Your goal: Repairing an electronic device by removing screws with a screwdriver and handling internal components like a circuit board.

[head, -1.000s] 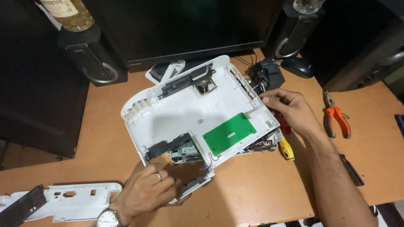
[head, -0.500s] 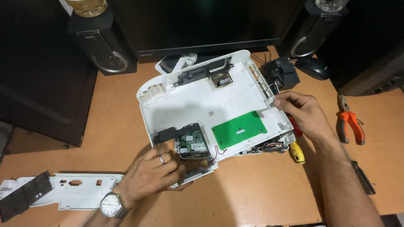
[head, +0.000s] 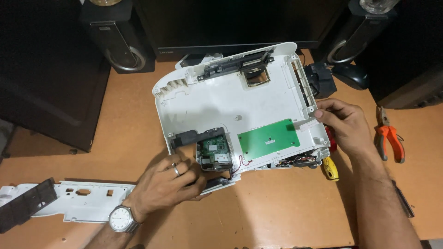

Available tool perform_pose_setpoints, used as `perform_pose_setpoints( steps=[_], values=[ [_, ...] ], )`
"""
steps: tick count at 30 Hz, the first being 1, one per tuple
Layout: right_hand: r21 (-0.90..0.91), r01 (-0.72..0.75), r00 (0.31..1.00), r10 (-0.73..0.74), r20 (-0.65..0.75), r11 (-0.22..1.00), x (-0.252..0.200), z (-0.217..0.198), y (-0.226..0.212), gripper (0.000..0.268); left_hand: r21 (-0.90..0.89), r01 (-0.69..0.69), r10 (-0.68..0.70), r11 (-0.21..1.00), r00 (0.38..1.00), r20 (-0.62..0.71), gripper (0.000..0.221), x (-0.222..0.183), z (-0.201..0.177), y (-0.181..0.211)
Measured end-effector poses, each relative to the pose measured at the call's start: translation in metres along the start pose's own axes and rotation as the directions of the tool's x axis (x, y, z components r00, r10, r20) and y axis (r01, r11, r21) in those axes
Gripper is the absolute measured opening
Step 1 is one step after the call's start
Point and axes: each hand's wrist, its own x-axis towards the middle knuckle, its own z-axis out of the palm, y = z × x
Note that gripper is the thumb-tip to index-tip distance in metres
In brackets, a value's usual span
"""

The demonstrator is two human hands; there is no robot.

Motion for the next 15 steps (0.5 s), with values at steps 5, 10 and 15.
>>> perform_pose_setpoints(
  steps=[5,10,15],
  values=[
    [0.013,0.01,1.0,-0.01,0.027,1.0,0.0,-0.003,0.002,0.014,-0.028,0.007,-0.007,1.0,1.0,-0.002,0.025,-0.005,0.003,-0.001],
    [0.045,0.02,1.0,-0.021,0.021,0.999,0.004,-0.005,0.013,0.01,-0.005,0.03,-0.03,1.0,0.999,0.038,0.015,-0.013,0.006,-0.002],
    [0.015,-0.018,0.999,0.017,0.048,1.0,0.002,0.001,0.007,0.015,-0.003,0.07,-0.07,0.998,0.996,0.059,0.029,-0.011,-0.002,-0.009]
  ],
)
